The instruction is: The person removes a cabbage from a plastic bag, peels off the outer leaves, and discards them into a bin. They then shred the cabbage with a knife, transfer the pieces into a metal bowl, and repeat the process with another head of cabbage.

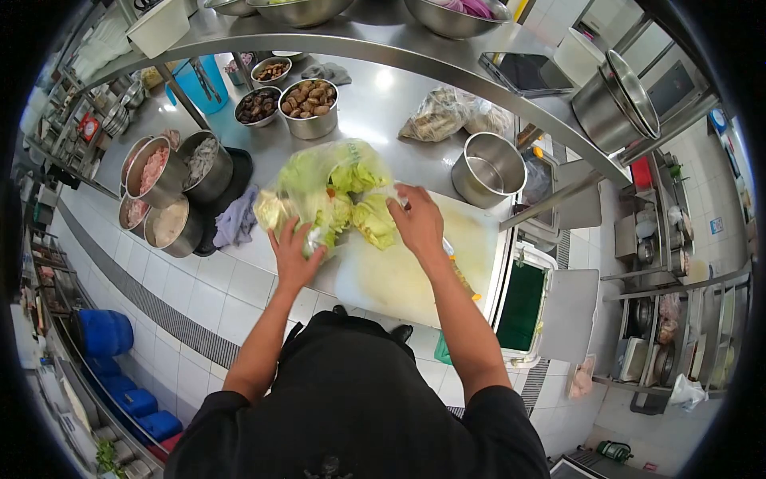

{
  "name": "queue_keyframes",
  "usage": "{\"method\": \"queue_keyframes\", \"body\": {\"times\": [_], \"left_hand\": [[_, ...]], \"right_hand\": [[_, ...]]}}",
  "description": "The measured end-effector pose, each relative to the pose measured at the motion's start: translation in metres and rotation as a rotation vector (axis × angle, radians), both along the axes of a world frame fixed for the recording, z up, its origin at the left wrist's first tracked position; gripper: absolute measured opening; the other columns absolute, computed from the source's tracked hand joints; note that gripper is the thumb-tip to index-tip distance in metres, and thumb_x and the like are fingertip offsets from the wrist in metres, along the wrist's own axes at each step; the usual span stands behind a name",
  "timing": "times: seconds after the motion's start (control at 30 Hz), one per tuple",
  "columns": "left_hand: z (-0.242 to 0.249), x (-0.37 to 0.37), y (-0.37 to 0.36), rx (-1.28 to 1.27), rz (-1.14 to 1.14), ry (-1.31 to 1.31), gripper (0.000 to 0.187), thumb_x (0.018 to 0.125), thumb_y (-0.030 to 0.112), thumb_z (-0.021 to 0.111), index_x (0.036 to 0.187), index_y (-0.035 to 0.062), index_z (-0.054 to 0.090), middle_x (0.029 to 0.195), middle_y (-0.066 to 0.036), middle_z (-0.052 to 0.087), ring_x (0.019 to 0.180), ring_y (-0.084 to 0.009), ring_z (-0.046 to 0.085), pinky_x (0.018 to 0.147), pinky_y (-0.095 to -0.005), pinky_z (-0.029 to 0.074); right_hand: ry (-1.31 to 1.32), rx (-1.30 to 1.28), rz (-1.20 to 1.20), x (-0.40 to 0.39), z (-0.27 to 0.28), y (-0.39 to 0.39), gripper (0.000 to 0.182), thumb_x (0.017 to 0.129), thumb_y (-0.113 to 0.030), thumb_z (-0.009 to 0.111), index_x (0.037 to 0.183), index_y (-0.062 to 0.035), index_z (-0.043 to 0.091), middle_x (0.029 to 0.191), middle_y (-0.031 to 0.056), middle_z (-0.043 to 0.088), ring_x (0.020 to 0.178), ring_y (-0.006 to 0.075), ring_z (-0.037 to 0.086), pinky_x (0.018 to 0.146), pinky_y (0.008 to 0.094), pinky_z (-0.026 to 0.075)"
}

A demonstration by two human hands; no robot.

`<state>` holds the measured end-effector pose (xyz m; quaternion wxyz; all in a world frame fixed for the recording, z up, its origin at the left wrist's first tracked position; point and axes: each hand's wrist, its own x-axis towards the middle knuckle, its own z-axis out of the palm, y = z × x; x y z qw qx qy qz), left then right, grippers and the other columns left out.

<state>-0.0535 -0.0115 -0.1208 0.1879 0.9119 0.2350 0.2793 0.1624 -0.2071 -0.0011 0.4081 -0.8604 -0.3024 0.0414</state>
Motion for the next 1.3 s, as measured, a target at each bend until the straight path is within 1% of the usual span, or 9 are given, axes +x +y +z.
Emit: {"method": "queue_keyframes", "body": {"times": [0.2, 0.47, 0.67, 0.73, 0.87, 0.97, 1.07, 1.13, 1.3], "left_hand": [[0.040, -0.014, 0.014, -0.553, 0.038, -0.387, 0.017, 0.086, 0.004, 0.071, 0.102, 0.0003, 0.067, 0.137, -0.017, 0.062, 0.130, -0.0362, 0.057, 0.113, -0.0403, 0.042], [0.057, -0.028, -0.029, -0.407, 0.244, -0.314, 0.026, 0.086, 0.002, 0.068, 0.111, 0.0020, 0.065, 0.140, -0.022, 0.057, 0.132, -0.0387, 0.054, 0.113, -0.0449, 0.042], [0.089, -0.017, -0.053, -0.172, 0.049, -0.382, 0.028, 0.088, -0.001, 0.065, 0.116, 0.0003, 0.065, 0.135, -0.021, 0.059, 0.125, -0.0364, 0.058, 0.106, -0.0418, 0.046], [0.087, -0.012, -0.053, -0.368, -0.112, -0.395, 0.027, 0.088, -0.002, 0.064, 0.115, -0.0005, 0.065, 0.125, -0.019, 0.065, 0.112, -0.0341, 0.064, 0.097, -0.0410, 0.051], [0.077, -0.008, -0.060, -0.571, -0.164, -0.334, 0.024, 0.091, -0.003, 0.063, 0.115, -0.0007, 0.066, 0.115, -0.014, 0.068, 0.101, -0.0234, 0.067, 0.085, -0.0319, 0.054], [0.072, -0.006, -0.060, -0.669, -0.159, -0.294, 0.022, 0.095, -0.002, 0.063, 0.116, 0.0000, 0.066, 0.111, -0.010, 0.068, 0.100, -0.0175, 0.066, 0.084, -0.0287, 0.054], [0.077, 0.014, -0.057, -0.767, -0.196, -0.303, 0.020, 0.097, 0.000, 0.063, 0.117, 0.0010, 0.067, 0.109, -0.006, 0.067, 0.097, -0.0133, 0.064, 0.084, -0.0275, 0.053], [0.071, 0.035, -0.055, -0.867, -0.250, -0.294, 0.019, 0.099, 0.002, 0.063, 0.118, 0.0018, 0.067, 0.109, -0.004, 0.067, 0.095, -0.0114, 0.064, 0.084, -0.0258, 0.052], [0.048, 0.086, -0.065, -0.920, -0.377, -0.133, 0.026, 0.094, 0.006, 0.069, 0.120, 0.0049, 0.068, 0.114, -0.008, 0.069, 0.098, -0.0175, 0.066, 0.084, -0.0292, 0.054]], "right_hand": [[0.102, 0.031, 0.110, -0.037, -0.035, -0.016, 0.023, 0.095, -0.026, 0.071, 0.104, -0.0064, 0.077, 0.095, 0.0112, 0.075, 0.078, 0.0277, 0.071, 0.071, 0.0399, 0.055], [0.034, -0.067, 0.038, -0.026, -0.052, -0.011, 0.028, 0.092, -0.024, 0.073, 0.114, -0.0061, 0.075, 0.111, 0.0114, 0.072, 0.095, 0.0317, 0.070, 0.081, 0.0407, 0.055], [-0.317, -0.216, 0.139, -0.025, -0.067, 0.038, 0.063, 0.084, -0.037, 0.080, 0.139, -0.0125, 0.063, 0.147, 0.0168, 0.056, 0.130, 0.0357, 0.059, 0.104, 0.0435, 0.052], [-0.252, -0.574, 0.101, -0.027, -0.058, 0.048, 0.082, 0.078, -0.043, 0.083, 0.149, -0.0144, 0.053, 0.158, 0.0199, 0.045, 0.134, 0.0387, 0.056, 0.109, 0.0457, 0.050], [-0.022, -0.559, 0.146, -0.017, -0.055, 0.044, 0.092, 0.075, -0.046, 0.085, 0.152, -0.0134, 0.048, 0.160, 0.0212, 0.041, 0.136, 0.0395, 0.054, 0.110, 0.0472, 0.049], [-0.004, -0.245, 0.083, -0.012, -0.057, 0.012, 0.090, 0.079, -0.046, 0.083, 0.154, -0.0132, 0.045, 0.159, 0.0165, 0.044, 0.136, 0.0360, 0.056, 0.107, 0.0452, 0.051], [0.439, 0.325, 0.110, -0.004, -0.063, -0.023, 0.080, 0.086, -0.040, 0.079, 0.153, -0.0143, 0.044, 0.152, 0.0112, 0.051, 0.132, 0.0292, 0.059, 0.105, 0.0434, 0.054], [1.124, 0.850, 0.018, -0.011, -0.041, -0.045, 0.073, 0.093, -0.038, 0.073, 0.154, -0.0115, 0.042, 0.147, 0.0080, 0.054, 0.132, 0.0252, 0.059, 0.107, 0.0425, 0.054], [1.097, 1.080, -0.073, -0.016, -0.068, -0.099, 0.072, 0.096, -0.038, 0.071, 0.156, -0.0124, 0.041, 0.144, 0.0082, 0.058, 0.131, 0.0258, 0.059, 0.109, 0.0437, 0.052]]}}
